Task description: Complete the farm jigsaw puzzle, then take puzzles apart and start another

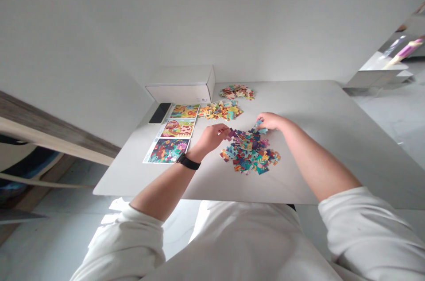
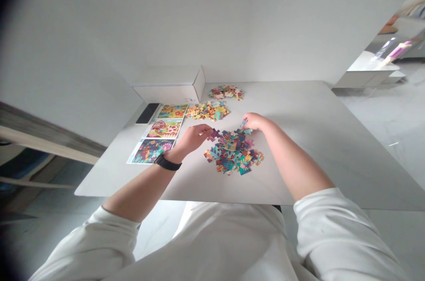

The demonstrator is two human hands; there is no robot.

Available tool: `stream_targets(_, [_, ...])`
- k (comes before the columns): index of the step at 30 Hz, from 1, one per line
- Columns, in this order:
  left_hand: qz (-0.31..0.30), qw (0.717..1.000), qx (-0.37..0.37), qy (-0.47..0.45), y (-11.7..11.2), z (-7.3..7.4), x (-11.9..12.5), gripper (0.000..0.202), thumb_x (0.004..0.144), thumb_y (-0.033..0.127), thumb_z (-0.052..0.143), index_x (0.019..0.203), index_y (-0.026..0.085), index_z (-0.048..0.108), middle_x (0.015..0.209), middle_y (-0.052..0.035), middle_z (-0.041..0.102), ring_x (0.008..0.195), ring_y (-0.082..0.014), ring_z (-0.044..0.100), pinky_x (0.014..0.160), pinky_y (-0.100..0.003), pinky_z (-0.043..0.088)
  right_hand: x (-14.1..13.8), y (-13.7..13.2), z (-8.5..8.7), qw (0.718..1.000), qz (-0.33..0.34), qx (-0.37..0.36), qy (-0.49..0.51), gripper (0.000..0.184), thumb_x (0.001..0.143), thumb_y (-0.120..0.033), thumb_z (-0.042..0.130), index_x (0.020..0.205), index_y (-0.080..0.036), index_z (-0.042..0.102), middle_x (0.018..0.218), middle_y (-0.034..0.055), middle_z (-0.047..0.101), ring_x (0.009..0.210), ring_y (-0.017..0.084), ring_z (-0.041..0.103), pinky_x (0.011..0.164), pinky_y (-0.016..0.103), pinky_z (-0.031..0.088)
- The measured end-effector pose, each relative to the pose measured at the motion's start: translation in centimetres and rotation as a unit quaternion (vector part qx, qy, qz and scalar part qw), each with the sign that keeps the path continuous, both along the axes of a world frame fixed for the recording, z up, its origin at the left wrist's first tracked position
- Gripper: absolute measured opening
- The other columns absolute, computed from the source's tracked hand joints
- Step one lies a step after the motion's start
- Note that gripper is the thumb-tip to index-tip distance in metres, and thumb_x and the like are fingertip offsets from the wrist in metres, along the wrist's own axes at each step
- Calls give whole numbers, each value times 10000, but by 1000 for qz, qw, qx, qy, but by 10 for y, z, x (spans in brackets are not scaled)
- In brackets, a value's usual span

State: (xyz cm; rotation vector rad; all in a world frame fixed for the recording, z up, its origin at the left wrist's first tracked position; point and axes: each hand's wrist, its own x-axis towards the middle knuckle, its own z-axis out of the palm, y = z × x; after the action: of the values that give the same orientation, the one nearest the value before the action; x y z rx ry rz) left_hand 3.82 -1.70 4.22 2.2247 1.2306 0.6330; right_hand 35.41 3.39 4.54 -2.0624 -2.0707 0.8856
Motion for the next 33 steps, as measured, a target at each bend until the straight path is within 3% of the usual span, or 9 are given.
stream_targets(3, [-22, 1000, -7, 16, -7, -8, 10, 243, 1022, 376, 626, 1104, 232, 804, 1022, -44, 825, 958, -220, 762, 909, -340, 592, 17, -7, 4, 992, -37, -29, 114, 331, 751, -366, 971, 911, -186, 744, 766, 27, 759, 642, 156, 665, 615, 251, 513])
stream_targets(6, [-27, 996, 72, 52, -11, -19, 19, 235, 1002, 381, 682, 1141, 238, 806, 1208, -95, 782, 1147, -274, 727, 1077, -444, 571, 26, -18, 10, 970, -59, -40, 231, 398, 756, -416, 977, 959, -191, 720, 844, 42, 776, 689, 146, 686, 637, 239, 549])
stream_targets(8, [-28, 993, 103, 44, -10, -24, 23, 268, 1020, 382, 665, 1202, 228, 787, 1299, -119, 740, 1235, -284, 697, 1146, -474, 548, 22, -28, 13, 961, -29, -55, 269, 425, 776, -455, 961, 1029, -200, 734, 934, 61, 804, 763, 163, 723, 681, 249, 576])
stream_targets(11, [-54, 993, 105, 26, -6, -29, 32, 320, 1065, 366, 589, 1302, 216, 743, 1374, -131, 713, 1314, -269, 671, 1197, -451, 529, 8, -47, 9, 985, 8, -38, 167, 334, 829, -437, 913, 1028, -211, 769, 977, 78, 824, 862, 210, 755, 760, 288, 591])
stream_targets(14, [-87, 989, 101, 55, -3, -35, 47, 436, 1075, 440, 583, 1412, 182, 684, 1485, -164, 666, 1412, -290, 621, 1249, -452, 483, 1, -76, -2, 996, -27, 80, -14, 245, 869, -394, 869, 1025, -222, 793, 1054, 98, 825, 998, 258, 761, 879, 329, 580])
stream_targets(18, [-134, 977, 107, 124, -3, -40, 69, 635, 1011, 576, 660, 1506, 179, 619, 1556, -180, 624, 1479, -351, 560, 1278, -525, 431, 12, -127, -16, 993, 24, 115, 9, 324, 904, -419, 832, 1176, -250, 784, 1155, 79, 799, 1020, 243, 760, 912, 332, 582])
stream_targets(22, [-204, 963, 112, 136, -4, -33, 83, 584, 1000, 498, 659, 1503, 203, 631, 1506, -157, 665, 1411, -341, 611, 1243, -514, 449, 26, -164, -22, 988, 63, 132, -39, 485, 814, -364, 919, 1261, -257, 765, 1283, 122, 730, 1183, 297, 724, 1030, 382, 567])
stream_targets(26, [-301, 941, 105, 110, -8, -21, 83, 523, 995, 390, 637, 1497, 244, 645, 1473, -118, 695, 1379, -300, 636, 1234, -464, 447, 38, -168, -21, 988, 62, 118, -77, 424, 850, -308, 881, 1251, -239, 762, 1296, 136, 704, 1229, 316, 703, 1087, 414, 546])
stream_targets(33, [-230, 961, 118, 97, -41, -23, 44, 689, 1009, 591, 667, 1620, 300, 534, 1684, -148, 501, 1563, -374, 451, 1336, -606, 278, 58, -144, -21, 988, 46, 117, -88, 401, 893, -231, 786, 1292, -222, 758, 1285, 146, 723, 1161, 312, 719, 1048, 405, 565])
